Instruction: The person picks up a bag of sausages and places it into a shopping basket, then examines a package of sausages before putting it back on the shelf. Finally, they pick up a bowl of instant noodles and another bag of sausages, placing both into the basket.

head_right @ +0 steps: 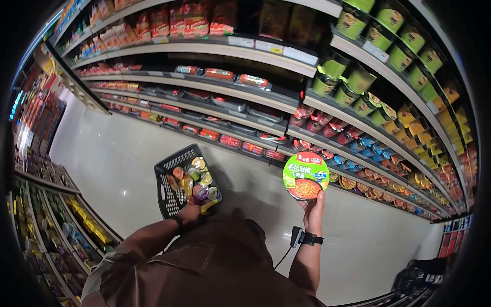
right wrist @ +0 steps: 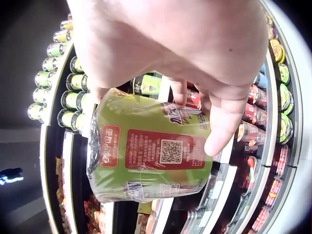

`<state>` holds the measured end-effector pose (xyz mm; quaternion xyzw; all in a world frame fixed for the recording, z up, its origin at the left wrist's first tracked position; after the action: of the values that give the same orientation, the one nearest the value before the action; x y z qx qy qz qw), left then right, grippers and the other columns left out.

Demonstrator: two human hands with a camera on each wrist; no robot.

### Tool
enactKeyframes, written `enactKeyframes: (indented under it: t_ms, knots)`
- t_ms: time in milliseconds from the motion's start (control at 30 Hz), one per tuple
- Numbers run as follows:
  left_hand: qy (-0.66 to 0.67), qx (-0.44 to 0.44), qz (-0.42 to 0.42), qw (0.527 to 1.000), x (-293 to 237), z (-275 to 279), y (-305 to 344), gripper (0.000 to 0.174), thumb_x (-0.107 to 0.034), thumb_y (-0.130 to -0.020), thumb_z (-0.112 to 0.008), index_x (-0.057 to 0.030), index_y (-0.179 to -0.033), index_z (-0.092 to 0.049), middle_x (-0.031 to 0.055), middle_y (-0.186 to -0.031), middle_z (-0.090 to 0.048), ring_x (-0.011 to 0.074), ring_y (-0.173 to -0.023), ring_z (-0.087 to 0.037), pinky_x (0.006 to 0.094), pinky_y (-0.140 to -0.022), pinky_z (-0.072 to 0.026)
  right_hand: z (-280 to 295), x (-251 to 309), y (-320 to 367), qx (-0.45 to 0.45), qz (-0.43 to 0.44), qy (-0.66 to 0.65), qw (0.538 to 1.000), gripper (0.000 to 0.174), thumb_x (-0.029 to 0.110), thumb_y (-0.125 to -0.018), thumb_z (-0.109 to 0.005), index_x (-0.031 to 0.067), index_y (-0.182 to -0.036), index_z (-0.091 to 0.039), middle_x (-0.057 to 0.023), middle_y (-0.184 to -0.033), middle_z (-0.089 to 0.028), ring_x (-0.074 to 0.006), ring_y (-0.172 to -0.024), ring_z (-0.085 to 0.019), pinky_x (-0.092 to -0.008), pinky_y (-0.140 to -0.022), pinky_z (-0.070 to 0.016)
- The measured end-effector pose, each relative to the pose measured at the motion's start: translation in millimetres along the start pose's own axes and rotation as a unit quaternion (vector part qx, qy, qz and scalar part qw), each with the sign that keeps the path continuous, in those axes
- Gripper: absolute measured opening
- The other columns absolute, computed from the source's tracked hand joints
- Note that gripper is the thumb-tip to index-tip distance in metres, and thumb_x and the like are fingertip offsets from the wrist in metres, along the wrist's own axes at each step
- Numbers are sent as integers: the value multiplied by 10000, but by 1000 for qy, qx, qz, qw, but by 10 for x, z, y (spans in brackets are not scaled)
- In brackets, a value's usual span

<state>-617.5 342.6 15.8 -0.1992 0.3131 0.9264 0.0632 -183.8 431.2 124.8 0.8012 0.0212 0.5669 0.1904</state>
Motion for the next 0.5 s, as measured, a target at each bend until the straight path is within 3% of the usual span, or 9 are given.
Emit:
enactKeyframes:
  t_ms: [67,100,200,267,367,500]
  knots:
    - [14,41,63,997,244,-290,-42,590,-551,-930,-466,-2,-940,-683,239,-929,-683,389,-903,-659,476,-808,-499,-84,28,-11,19,-6,18,1000,692,648,-937,-419,121,-1385,-409,-52,-1329,-537,-193,-1135,-558,-350,-829,-503]
    - [-2,19,63,998,187,-244,39,589,-553,-930,-468,-5,-924,-684,230,-904,-682,383,-872,-661,472,-787,-502,-122,30,-20,30,-6,26,999,683,639,-943,-415,118,-1385,-411,-56,-1330,-538,-195,-1146,-555,-353,-832,-502]
    - [-33,17,58,998,-241,292,431,619,-587,-916,-476,-5,-914,-684,214,-869,-678,380,-852,-660,458,-782,-506,-173,-33,-90,43,-10,44,998,663,620,-955,-408,111,-1379,-421,-65,-1326,-546,-200,-1162,-554,-364,-846,-499]
    - [-33,38,59,997,103,-25,306,680,-631,-905,-457,15,-919,-670,196,-834,-688,360,-807,-676,453,-729,-520,-235,-120,-132,51,-17,54,997,650,609,-961,-406,107,-1374,-429,-71,-1320,-552,-203,-1168,-555,-371,-858,-496]
    - [-96,43,70,992,245,-95,359,680,-696,-883,-421,-81,-877,-710,147,-799,-696,319,-761,-681,430,-672,-520,-536,-314,-187,91,-37,84,992,620,578,-970,-411,96,-1356,-450,-90,-1303,-567,-212,-1160,-568,-402,-897,-488]
    - [-93,59,75,991,303,-55,421,700,-713,-874,-413,-82,-837,-715,145,-785,-695,315,-738,-680,421,-658,-520,-935,-593,-254,132,-70,90,985,621,568,-964,-434,82,-1352,-440,-108,-1277,-567,-238,-1140,-574,-405,-868,-508]
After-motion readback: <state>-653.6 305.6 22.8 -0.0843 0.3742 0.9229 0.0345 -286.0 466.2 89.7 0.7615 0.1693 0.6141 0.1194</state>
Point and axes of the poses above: each hand's wrist, its own y-axis away from the middle knuckle, its own z-axis out of the back of the hand, x = y × z, the point moved 9 cm from there along -y, towards the middle knuckle
